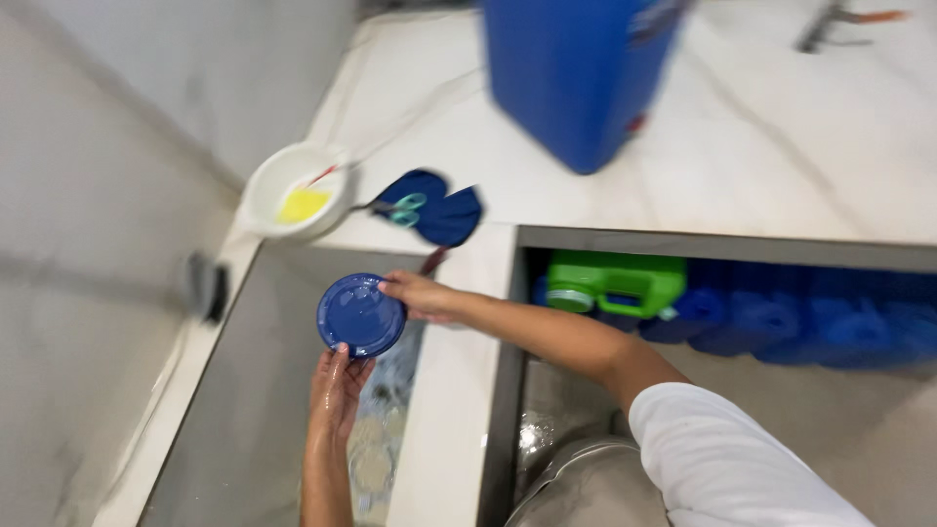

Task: The person removes a plastic seal from a blue water jug using scissors, then washes the jug with a sponge and water in a sink. They rinse the jug multiple times, dry it with a cloth, and use a heat gun to apply a label to the jug and its cap.

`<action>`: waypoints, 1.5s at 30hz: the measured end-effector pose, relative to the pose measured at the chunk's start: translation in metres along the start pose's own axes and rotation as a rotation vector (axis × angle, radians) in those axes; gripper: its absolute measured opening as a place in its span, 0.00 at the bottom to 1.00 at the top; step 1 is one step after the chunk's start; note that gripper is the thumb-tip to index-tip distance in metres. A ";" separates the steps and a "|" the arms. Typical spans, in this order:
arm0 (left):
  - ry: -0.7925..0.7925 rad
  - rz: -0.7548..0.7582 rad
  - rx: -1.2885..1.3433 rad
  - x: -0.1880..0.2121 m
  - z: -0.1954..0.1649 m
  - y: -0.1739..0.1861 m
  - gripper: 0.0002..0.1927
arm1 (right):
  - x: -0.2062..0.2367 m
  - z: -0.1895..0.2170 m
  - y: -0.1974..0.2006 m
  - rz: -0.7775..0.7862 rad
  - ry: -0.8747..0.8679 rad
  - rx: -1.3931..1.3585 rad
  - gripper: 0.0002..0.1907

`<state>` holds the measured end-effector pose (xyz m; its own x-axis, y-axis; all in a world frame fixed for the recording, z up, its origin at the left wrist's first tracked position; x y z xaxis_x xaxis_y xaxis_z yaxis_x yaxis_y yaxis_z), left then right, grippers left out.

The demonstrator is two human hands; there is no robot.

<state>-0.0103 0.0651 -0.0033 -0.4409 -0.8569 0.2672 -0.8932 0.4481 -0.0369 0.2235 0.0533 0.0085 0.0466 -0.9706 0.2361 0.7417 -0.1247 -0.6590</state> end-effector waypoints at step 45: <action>-1.042 0.286 -1.363 -0.046 0.043 -1.094 0.15 | 0.963 0.484 0.720 -0.541 1.106 0.177 0.08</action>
<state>0.9838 -0.3968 -0.0167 -0.9155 -0.2647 -0.3030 -0.3164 0.0082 0.9486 1.1262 -0.8719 0.1073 -0.8177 -0.4663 -0.3376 0.5741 -0.6165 -0.5389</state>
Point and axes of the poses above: each hand's wrist, its own x-axis away from the middle knuckle, its own y-axis out of the back of the hand, z = x × y, the point moved 3 cm from there along -x, towards the middle knuckle, and after that the axes turned 15 degrees about -x, right-handed, at the moved point
